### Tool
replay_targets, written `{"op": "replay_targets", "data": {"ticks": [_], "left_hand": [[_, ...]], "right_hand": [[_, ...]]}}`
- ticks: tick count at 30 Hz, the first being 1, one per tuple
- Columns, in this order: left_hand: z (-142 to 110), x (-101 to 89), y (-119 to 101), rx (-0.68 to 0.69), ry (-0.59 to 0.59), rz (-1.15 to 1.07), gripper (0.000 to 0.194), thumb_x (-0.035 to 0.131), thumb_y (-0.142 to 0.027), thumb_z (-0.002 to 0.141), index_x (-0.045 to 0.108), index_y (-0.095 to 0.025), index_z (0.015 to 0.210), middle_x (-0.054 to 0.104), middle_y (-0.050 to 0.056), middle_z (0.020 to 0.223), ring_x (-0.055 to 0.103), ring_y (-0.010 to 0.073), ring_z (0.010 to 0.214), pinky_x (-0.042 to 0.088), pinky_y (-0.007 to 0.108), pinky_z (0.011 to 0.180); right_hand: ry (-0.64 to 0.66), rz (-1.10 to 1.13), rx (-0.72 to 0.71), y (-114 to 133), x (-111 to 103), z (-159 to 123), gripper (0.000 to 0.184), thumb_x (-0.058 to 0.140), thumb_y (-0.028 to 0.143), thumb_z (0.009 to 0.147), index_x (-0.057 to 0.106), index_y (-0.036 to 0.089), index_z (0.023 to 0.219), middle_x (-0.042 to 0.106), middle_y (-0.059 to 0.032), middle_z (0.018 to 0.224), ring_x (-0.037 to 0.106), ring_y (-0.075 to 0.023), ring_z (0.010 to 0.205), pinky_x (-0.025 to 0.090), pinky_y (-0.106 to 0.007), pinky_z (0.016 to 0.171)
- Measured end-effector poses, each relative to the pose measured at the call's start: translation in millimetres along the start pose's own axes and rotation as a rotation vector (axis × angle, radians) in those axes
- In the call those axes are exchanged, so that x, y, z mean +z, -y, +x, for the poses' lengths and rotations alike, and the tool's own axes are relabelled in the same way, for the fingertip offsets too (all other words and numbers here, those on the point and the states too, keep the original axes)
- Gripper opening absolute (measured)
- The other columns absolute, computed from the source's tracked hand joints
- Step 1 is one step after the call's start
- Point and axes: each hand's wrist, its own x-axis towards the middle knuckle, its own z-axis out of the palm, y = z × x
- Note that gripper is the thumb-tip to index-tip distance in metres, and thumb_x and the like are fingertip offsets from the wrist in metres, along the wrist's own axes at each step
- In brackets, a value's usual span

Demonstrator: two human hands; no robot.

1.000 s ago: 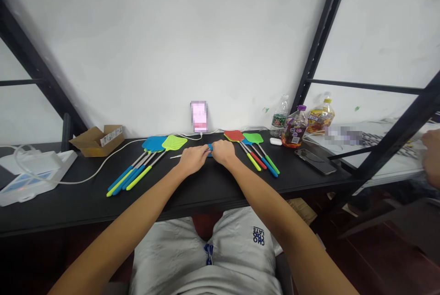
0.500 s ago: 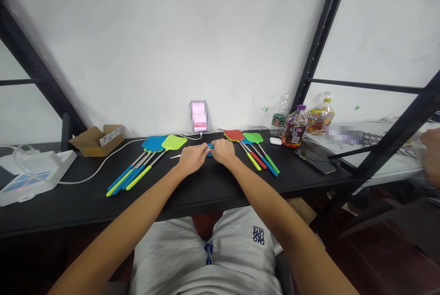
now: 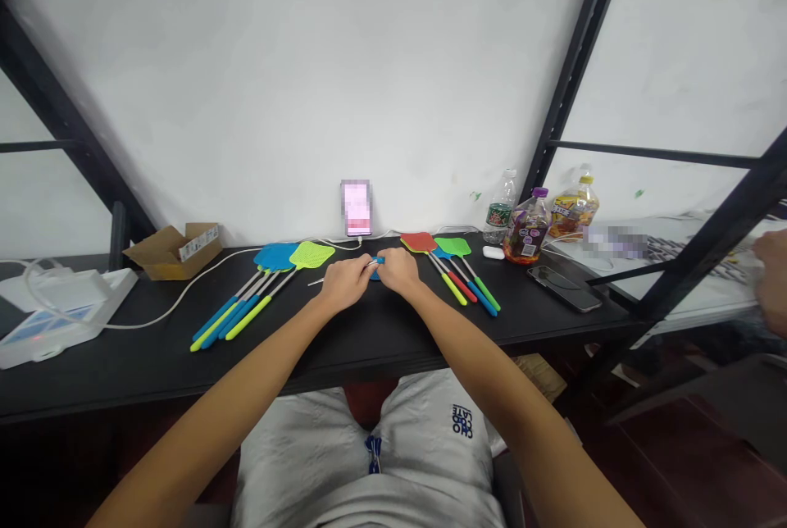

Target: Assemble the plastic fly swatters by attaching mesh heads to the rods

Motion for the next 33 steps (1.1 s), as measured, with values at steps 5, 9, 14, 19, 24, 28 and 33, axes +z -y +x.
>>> {"op": "replay_targets", "data": {"ticks": [5,9,14,19,24,28,33], "left_hand": [[0.8,1.3,-1.5,-0.014,-0.029,0.01,0.038,0.029,-0.046,0.101,0.061,-0.026,0.105,0.071,0.006,0.1,0.066,0.0243,0.092,0.041,0.032,0.075],[2.0,2.2,-3.2,-0.038,-0.027,0.037,0.041,0.027,-0.047,0.101,0.061,-0.025,0.106,0.071,0.007,0.098,0.067,0.0247,0.09,0.041,0.032,0.075],[4.1,2.9,-4.1,-0.041,-0.035,0.076,0.044,0.024,-0.047,0.101,0.061,-0.024,0.105,0.071,0.008,0.095,0.067,0.0263,0.087,0.043,0.034,0.073],[5.6,0.4,-3.4,-0.044,-0.005,0.103,0.044,0.026,-0.048,0.1,0.062,-0.023,0.106,0.071,0.01,0.094,0.067,0.0272,0.089,0.043,0.036,0.076],[6.4,-1.5,-2.9,-0.052,0.019,0.124,0.046,0.027,-0.05,0.099,0.064,-0.023,0.106,0.071,0.011,0.094,0.067,0.028,0.09,0.044,0.036,0.077],[6.6,-0.6,-2.5,-0.044,0.013,0.135,0.047,0.027,-0.05,0.099,0.065,-0.022,0.104,0.071,0.011,0.092,0.067,0.0285,0.087,0.044,0.037,0.076],[6.7,0.0,-4.2,-0.047,0.004,0.125,0.05,0.027,-0.053,0.098,0.066,-0.021,0.104,0.07,0.013,0.092,0.067,0.0293,0.089,0.044,0.037,0.078]], "right_hand": [[0.019,0.027,0.063,1.5,1.2,1.8,0.025,0.047,0.024,0.085,0.072,0.023,0.085,0.071,-0.0059,0.09,0.063,-0.0183,0.087,0.039,-0.023,0.068],[0.031,0.055,0.103,2.6,1.5,2.5,0.025,0.047,0.024,0.085,0.072,0.023,0.085,0.071,-0.0063,0.088,0.064,-0.0183,0.086,0.04,-0.023,0.068],[0.035,0.082,0.143,3.0,2.3,3.5,0.024,0.048,0.024,0.084,0.072,0.022,0.081,0.07,-0.0058,0.083,0.065,-0.0179,0.081,0.039,-0.022,0.063],[0.056,0.077,0.175,2.5,4.5,5.4,0.024,0.049,0.026,0.085,0.073,0.023,0.085,0.071,-0.0071,0.089,0.066,-0.0186,0.084,0.041,-0.022,0.064],[0.08,0.046,0.196,3.9,4.3,5.7,0.026,0.05,0.026,0.086,0.075,0.025,0.093,0.072,-0.0084,0.097,0.067,-0.0206,0.092,0.046,-0.024,0.072],[0.07,0.012,0.205,4.3,3.8,5.5,0.026,0.052,0.028,0.086,0.075,0.026,0.098,0.072,-0.0094,0.102,0.067,-0.0223,0.096,0.048,-0.027,0.075],[0.055,-0.06,0.171,2.4,1.3,4.7,0.025,0.052,0.029,0.087,0.074,0.024,0.098,0.072,-0.0104,0.101,0.067,-0.0241,0.097,0.048,-0.03,0.079]]}}
